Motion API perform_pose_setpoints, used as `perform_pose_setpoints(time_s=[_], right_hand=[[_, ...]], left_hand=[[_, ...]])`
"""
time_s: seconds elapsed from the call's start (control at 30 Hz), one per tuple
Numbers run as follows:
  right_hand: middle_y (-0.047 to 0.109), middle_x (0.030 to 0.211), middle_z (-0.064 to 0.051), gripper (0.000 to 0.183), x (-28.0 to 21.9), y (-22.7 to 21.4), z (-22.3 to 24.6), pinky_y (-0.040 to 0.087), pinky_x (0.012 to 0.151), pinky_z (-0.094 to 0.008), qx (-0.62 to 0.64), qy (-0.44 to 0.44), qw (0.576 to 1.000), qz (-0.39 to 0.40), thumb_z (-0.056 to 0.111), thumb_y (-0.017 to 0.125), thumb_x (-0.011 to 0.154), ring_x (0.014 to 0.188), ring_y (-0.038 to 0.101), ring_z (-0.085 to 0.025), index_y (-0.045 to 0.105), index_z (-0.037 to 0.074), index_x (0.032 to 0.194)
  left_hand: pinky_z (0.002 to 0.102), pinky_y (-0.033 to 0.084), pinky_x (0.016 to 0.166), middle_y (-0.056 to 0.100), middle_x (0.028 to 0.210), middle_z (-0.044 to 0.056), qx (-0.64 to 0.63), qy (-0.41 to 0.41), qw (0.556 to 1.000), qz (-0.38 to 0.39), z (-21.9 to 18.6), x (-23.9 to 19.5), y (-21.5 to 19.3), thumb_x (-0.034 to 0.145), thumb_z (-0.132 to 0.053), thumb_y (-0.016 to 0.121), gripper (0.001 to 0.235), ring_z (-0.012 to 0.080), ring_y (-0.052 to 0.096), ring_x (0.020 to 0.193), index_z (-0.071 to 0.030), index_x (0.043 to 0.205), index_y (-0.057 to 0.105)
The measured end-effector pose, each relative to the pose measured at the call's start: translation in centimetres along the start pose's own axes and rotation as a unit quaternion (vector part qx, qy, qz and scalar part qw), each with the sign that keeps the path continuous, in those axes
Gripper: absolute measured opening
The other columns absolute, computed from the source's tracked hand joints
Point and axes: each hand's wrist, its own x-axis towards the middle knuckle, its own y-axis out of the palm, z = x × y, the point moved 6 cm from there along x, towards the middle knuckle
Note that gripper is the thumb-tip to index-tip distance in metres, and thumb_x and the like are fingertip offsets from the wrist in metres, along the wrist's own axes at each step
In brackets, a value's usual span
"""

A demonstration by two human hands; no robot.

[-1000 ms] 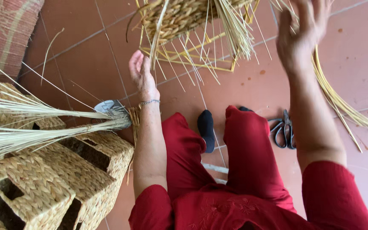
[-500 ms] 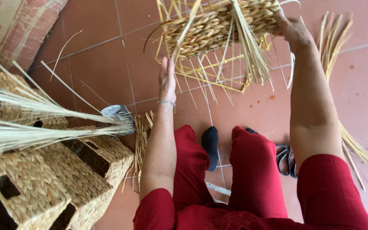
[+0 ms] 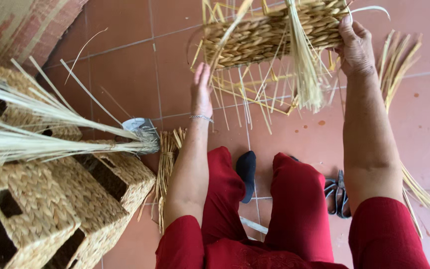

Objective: The person sits on the floor and weaves dried straw into a yellow wire frame to create a basket. They use scissors to trim the straw and tie it to the frame, then continue weaving the material around the structure.

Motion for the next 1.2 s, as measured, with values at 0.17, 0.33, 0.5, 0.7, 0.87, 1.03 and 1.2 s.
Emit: perform_pose_setpoints(time_s=[0.17,0.33,0.5,0.7,0.87,1.03,1.2], right_hand=[[0.072,0.13,-0.014,0.042,-4.6,-0.7,3.2,0.06,0.108,-0.037,0.133,-0.072,0.988,-0.042,0.03,0.067,0.113,0.118,0.072,-0.021,0.065,-0.005,0.135],[0.073,0.123,-0.015,0.037,-11.9,-4.5,5.9,0.058,0.106,-0.034,0.117,-0.104,0.981,-0.116,0.03,0.061,0.116,0.112,0.071,-0.02,0.067,-0.006,0.127],[0.072,0.125,-0.015,0.04,-20.7,-11.0,7.5,0.061,0.104,-0.036,0.128,-0.129,0.959,-0.219,0.03,0.059,0.115,0.113,0.072,-0.022,0.065,-0.007,0.127],[0.072,0.13,-0.022,0.057,-30.4,-21.7,8.5,0.066,0.103,-0.044,0.105,-0.197,0.918,-0.328,0.04,0.065,0.108,0.117,0.076,-0.03,0.059,-0.008,0.138],[0.075,0.133,-0.027,0.07,-35.6,-32.7,5.9,0.065,0.103,-0.049,0.071,-0.24,0.878,-0.408,0.047,0.077,0.101,0.119,0.08,-0.036,0.059,-0.008,0.14],[0.081,0.127,-0.024,0.075,-38.3,-38.5,3.5,0.063,0.08,-0.034,0.076,-0.231,0.833,-0.498,0.049,0.084,0.094,0.105,0.081,-0.029,0.059,-0.005,0.139],[0.082,0.118,-0.017,0.072,-39.0,-40.9,2.5,0.065,0.076,-0.034,0.128,-0.218,0.776,-0.578,0.05,0.088,0.085,0.098,0.08,-0.025,0.062,0.002,0.132]], left_hand=[[0.061,0.028,0.118,0.04,0.166,0.015,-0.103,0.105,0.987,0.065,-3.5,-1.9,1.2,0.096,-0.062,0.057,0.08,0.0292,0.032,0.155,-0.013,0.157,0.042],[0.052,0.05,0.105,0.046,0.159,0.018,-0.063,0.087,0.985,0.133,-4.7,-4.7,4.5,0.098,-0.057,0.056,0.076,0.0327,0.056,0.134,-0.011,0.156,0.038],[0.043,0.058,0.097,0.048,0.154,0.018,0.023,0.087,0.983,0.162,-4.5,-6.5,6.5,0.099,-0.058,0.056,0.081,0.0281,0.067,0.119,-0.009,0.158,0.033],[0.041,0.059,0.091,0.058,0.143,0.019,0.061,0.031,0.981,0.183,-2.7,-6.7,5.8,0.101,-0.055,0.055,0.076,0.0266,0.071,0.108,-0.005,0.156,0.036],[0.04,0.061,0.086,0.061,0.137,0.02,0.069,0.012,0.977,0.201,-1.9,-6.9,5.8,0.105,-0.049,0.053,0.067,0.0253,0.071,0.102,-0.005,0.154,0.039],[0.036,0.061,0.085,0.064,0.132,0.017,0.115,0.012,0.969,0.217,-2.1,-7.7,7.3,0.107,-0.039,0.054,0.056,0.0235,0.072,0.099,-0.004,0.149,0.045],[0.034,0.06,0.084,0.066,0.126,0.016,0.133,0.007,0.962,0.24,-2.3,-8.6,8.3,0.108,-0.029,0.054,0.047,0.0223,0.072,0.098,-0.001,0.146,0.049]])
